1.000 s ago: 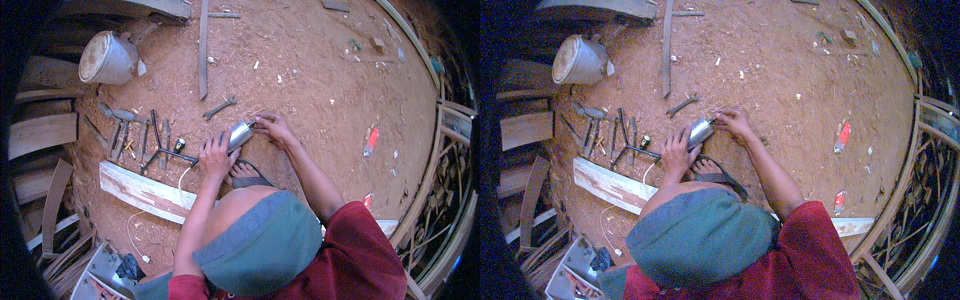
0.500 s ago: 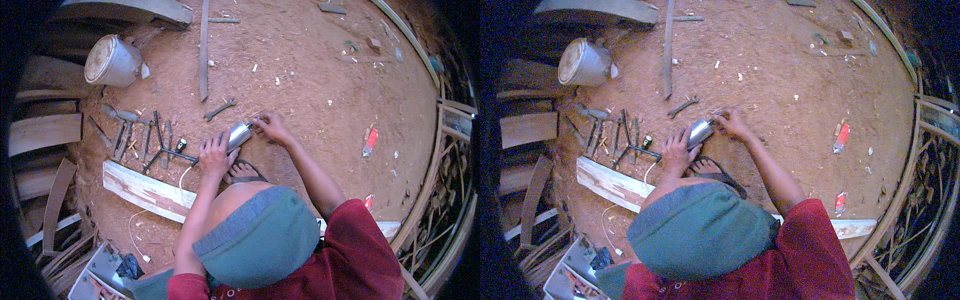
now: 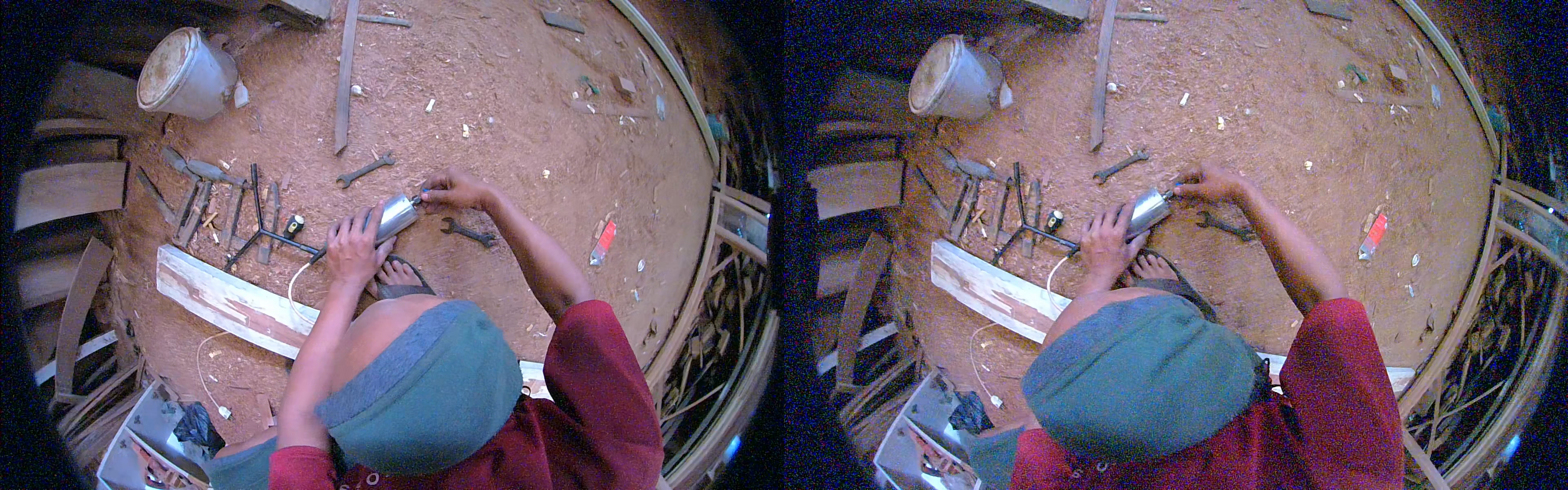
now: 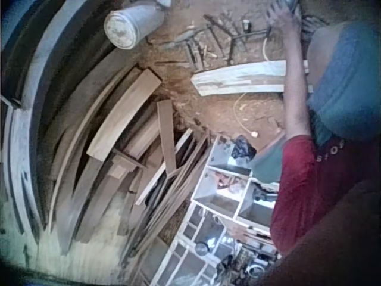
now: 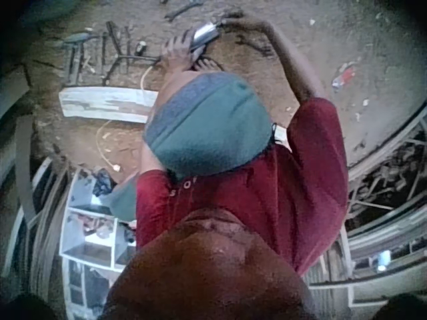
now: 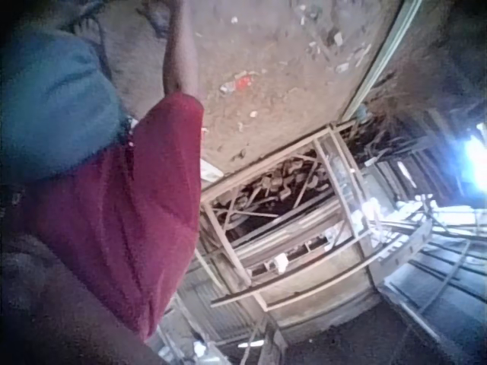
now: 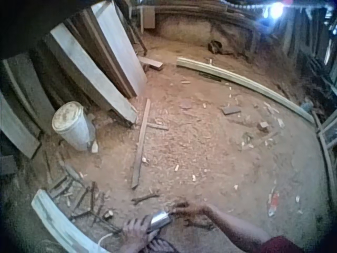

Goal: The person assembles a handheld woodworking router by attaching a wooden guide fence. They use a wrench to tighten the mounting screws and a hex key to adjust the depth of the router bit. The person then tests the fit of the guide against the tool body.

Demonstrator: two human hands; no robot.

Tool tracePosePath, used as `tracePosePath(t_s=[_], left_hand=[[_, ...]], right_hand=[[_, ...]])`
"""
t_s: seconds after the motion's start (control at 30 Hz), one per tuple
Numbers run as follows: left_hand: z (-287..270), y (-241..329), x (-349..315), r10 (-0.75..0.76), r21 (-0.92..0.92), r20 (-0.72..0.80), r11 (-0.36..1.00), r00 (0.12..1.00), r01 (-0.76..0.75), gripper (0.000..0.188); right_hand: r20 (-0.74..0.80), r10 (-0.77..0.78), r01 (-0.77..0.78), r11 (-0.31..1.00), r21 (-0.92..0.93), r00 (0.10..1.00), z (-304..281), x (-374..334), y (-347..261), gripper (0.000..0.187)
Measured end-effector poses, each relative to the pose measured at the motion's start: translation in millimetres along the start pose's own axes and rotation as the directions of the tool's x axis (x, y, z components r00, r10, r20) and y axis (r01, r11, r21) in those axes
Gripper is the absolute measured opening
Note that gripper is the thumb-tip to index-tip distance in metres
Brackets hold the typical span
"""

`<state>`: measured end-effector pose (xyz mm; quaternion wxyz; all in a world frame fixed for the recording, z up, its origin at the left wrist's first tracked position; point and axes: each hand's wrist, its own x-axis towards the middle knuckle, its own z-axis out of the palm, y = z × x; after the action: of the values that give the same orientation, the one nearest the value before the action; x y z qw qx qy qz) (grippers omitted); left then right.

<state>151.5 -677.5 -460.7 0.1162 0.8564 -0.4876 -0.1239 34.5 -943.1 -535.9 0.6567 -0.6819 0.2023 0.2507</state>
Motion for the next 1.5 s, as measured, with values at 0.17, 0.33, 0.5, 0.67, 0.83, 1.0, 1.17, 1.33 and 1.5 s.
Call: tracePosePath(t_s=[0.17,0.33,0.5,0.67,0.83,1.0,1.17,1.33,1.5], left_hand=[[1,1,1,-0.005,0.013,0.006,1.0,1.0,0.005,0.081],[0,0,1,0.016,-0.003,-0.01,1.0,1.0,-0.016,0.075],[5,0,1,-0.009,0.026,-0.013,1.0,1.0,0.01,0.078],[-8,-5,8,0.079,0.021,0.094,0.996,0.992,-0.082,0.077],[-11,1,9,0.011,0.025,0.167,1.0,0.986,-0.016,0.076],[-10,32,25,0.009,-0.02,0.145,1.0,0.989,-0.006,0.075],[11,65,60,0.057,-0.067,0.12,0.997,0.991,-0.05,0.054],[34,65,71,0.036,-0.053,0.139,0.998,0.99,-0.029,0.034],[35,62,69,0.068,-0.024,0.11,0.998,0.992,-0.065,0.029]], right_hand=[[0.025,-0.098,0.1,0.986,-0.13,0.995,-4,1,-4,0.033],[0.028,-0.088,0.09,0.994,-0.067,0.996,1,-3,-12,0.035],[-0.114,-0.294,0.263,0.936,-0.232,0.949,6,2,5,0.034],[-0.033,-0.175,0.165,0.966,-0.199,0.984,4,-8,0,0.03],[-0.163,-0.064,0.074,0.996,0.054,0.985,10,-33,-6,0.036],[-0.433,-0.079,-0.123,0.899,-0.419,0.898,14,-92,21,0.039],[-0.467,-0.035,-0.362,0.581,-0.729,0.883,55,-134,26,0.032],[-0.485,-0.097,-0.383,0.489,-0.784,0.869,66,-137,47,0.033],[-0.563,0.269,-0.506,0.801,-0.32,0.781,70,-141,-3,0.031]])
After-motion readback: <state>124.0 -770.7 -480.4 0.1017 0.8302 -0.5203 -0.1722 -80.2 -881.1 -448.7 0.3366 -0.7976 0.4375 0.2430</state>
